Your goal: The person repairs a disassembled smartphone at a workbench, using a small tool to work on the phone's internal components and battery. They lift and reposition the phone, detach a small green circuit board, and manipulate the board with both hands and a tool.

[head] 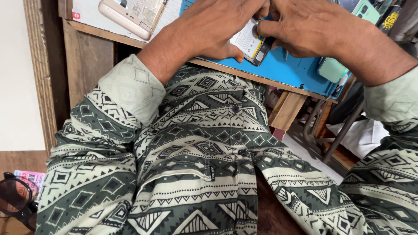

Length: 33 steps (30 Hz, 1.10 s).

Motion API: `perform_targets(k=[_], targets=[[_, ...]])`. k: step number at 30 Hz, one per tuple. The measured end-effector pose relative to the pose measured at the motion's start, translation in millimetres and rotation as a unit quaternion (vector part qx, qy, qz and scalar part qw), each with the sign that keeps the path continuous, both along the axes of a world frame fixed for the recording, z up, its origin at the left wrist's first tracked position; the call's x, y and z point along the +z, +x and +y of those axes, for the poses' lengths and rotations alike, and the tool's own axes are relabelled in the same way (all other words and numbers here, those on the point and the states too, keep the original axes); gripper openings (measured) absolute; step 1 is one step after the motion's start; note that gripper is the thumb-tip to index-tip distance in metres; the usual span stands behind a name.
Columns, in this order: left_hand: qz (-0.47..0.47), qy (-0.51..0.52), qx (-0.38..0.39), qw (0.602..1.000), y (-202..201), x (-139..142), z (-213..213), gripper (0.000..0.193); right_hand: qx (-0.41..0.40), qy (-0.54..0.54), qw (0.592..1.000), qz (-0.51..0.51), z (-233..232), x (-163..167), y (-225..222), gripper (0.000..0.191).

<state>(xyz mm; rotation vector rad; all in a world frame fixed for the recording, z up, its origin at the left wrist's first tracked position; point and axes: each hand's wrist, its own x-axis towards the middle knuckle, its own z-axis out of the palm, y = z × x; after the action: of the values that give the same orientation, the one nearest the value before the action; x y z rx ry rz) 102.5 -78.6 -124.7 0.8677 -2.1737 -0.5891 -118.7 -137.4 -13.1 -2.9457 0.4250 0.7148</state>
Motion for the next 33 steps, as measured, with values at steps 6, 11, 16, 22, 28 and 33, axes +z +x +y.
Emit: perform_targets(k=[6,11,16,22,28,33], targets=[[0.039,-0.029,-0.013,0.999,7,0,-2,0.081,-0.019,0.012,1.0,0.008,6,8,-5,0.021],[0.02,0.002,-0.012,1.0,10,7,-2,0.077,-0.014,-0.019,0.998,-0.061,10,12,-16,0.019],[0.026,-0.029,0.005,0.999,9,12,2,0.075,-0.11,0.011,0.98,-0.166,12,26,-61,0.021],[-0.001,0.0,0.002,1.0,5,15,7,0.072,-0.284,-0.03,0.883,-0.372,29,-9,-115,0.019],[-0.018,-0.043,-0.01,0.999,7,27,7,0.069,-0.306,-0.121,0.811,-0.484,43,-51,-85,0.022],[-0.03,-0.054,-0.022,0.998,7,29,11,0.062,-0.33,-0.177,0.787,-0.49,64,-64,-62,0.022]])
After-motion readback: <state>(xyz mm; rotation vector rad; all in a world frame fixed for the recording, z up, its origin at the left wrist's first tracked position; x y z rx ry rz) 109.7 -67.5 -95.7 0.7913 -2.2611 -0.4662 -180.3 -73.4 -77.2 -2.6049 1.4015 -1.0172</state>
